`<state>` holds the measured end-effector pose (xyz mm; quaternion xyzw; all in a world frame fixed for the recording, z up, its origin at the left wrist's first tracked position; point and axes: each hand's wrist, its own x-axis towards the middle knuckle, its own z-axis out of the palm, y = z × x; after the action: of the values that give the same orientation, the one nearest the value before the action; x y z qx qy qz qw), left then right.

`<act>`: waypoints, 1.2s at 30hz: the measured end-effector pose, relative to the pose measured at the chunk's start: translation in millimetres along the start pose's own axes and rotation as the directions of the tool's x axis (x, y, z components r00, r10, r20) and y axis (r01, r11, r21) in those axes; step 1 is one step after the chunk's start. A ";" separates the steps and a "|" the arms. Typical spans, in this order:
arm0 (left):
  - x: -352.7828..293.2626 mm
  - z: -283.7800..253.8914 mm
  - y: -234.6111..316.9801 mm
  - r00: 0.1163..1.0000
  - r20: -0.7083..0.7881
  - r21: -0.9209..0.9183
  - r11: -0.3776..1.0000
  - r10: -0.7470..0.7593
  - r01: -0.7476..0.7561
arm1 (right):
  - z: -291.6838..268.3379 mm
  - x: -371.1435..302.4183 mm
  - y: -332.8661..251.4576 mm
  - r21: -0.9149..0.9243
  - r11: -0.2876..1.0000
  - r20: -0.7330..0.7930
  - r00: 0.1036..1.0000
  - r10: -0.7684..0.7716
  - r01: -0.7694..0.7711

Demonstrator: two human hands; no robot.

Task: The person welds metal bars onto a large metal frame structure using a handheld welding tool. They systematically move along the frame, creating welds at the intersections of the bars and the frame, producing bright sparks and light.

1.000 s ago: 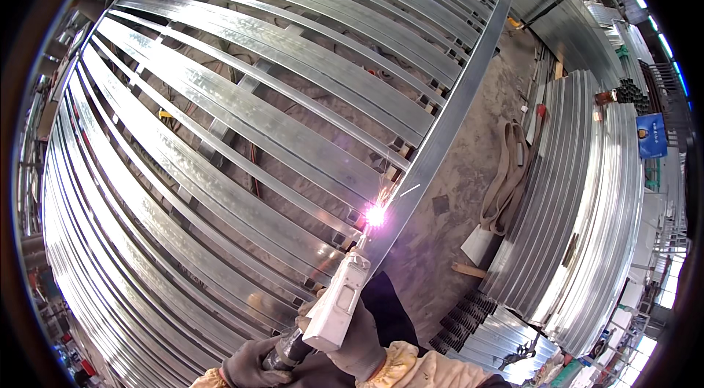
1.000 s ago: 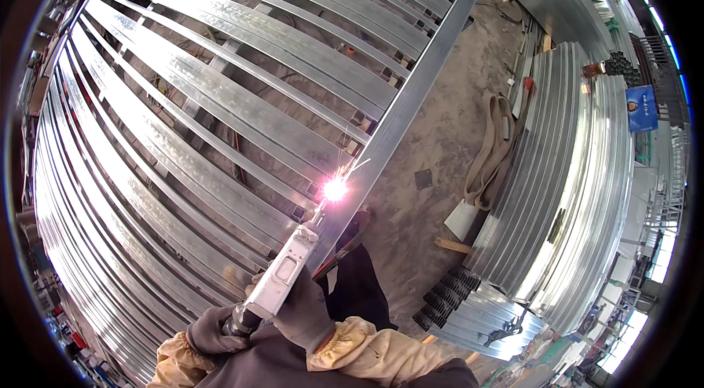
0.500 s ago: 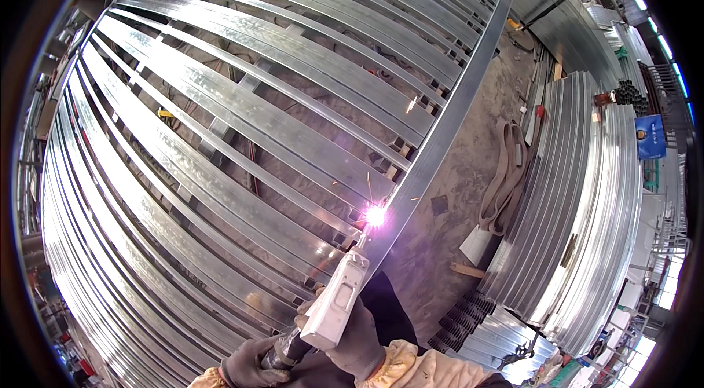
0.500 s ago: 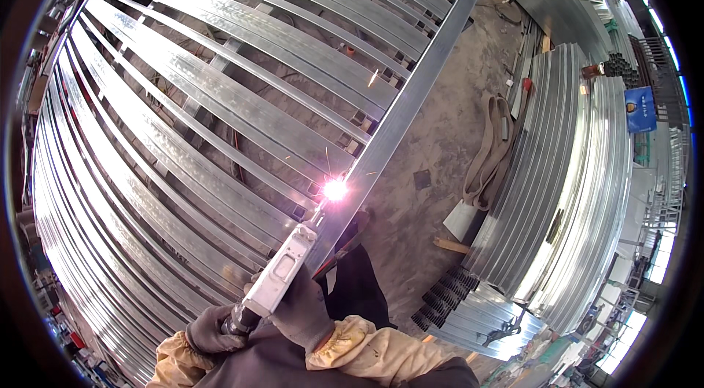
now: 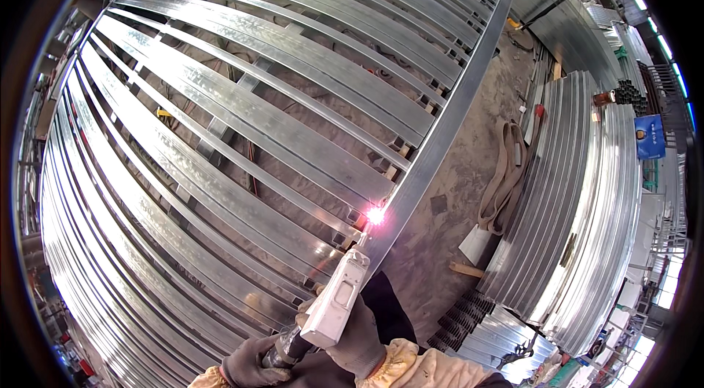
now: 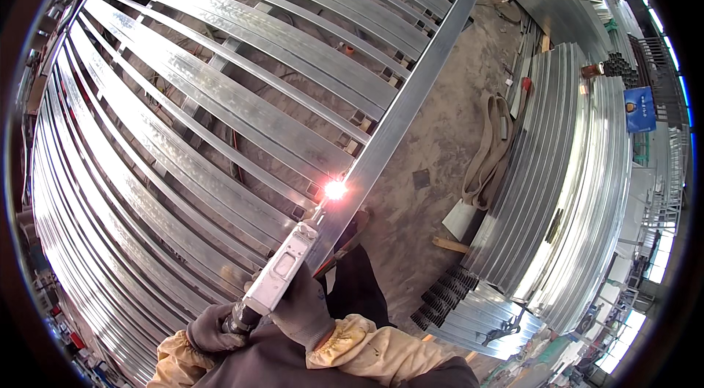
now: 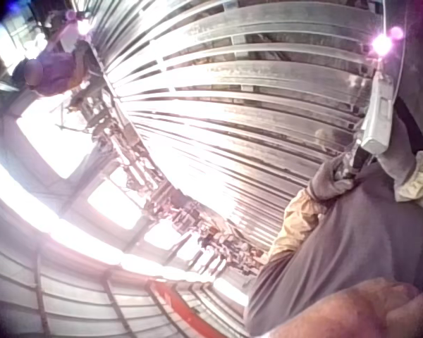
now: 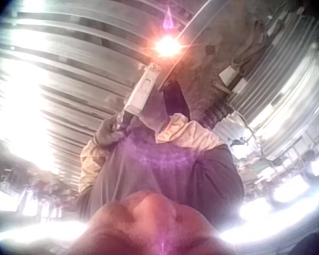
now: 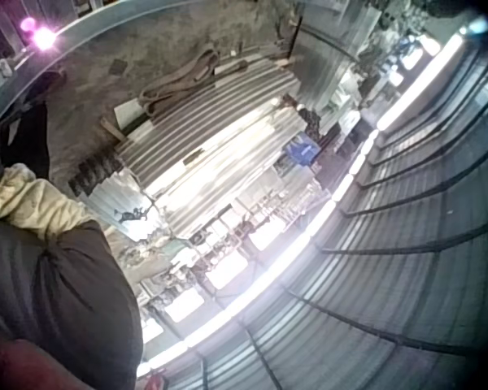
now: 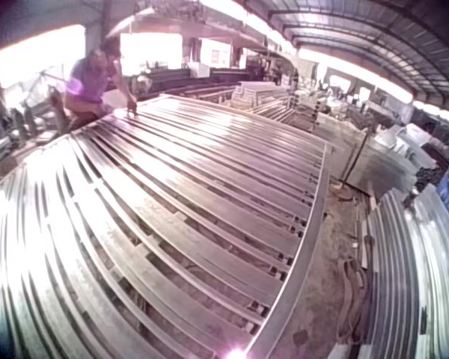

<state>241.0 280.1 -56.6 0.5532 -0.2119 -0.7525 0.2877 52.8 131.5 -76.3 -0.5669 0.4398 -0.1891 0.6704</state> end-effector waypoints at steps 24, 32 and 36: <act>2.1 -1.2 -3.2 0.999 0.012 -0.050 0.998 0.029 -0.028 | -1.3 5.9 -6.2 -0.106 0.993 0.001 0.999 -0.048 0.048; -1.6 -1.5 -5.3 1.000 0.003 -0.066 0.998 -0.023 0.023 | -0.9 5.2 -6.8 -0.083 0.997 0.007 1.000 -0.005 0.005; -1.2 -2.7 -3.5 0.999 0.007 -0.023 0.999 -0.035 0.035 | -2.4 4.7 -4.9 -0.070 0.998 0.021 1.000 0.002 -0.001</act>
<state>243.2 283.5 -58.8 0.5509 -0.1945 -0.7616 0.2803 54.6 125.1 -73.4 -0.5916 0.4395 -0.1671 0.6549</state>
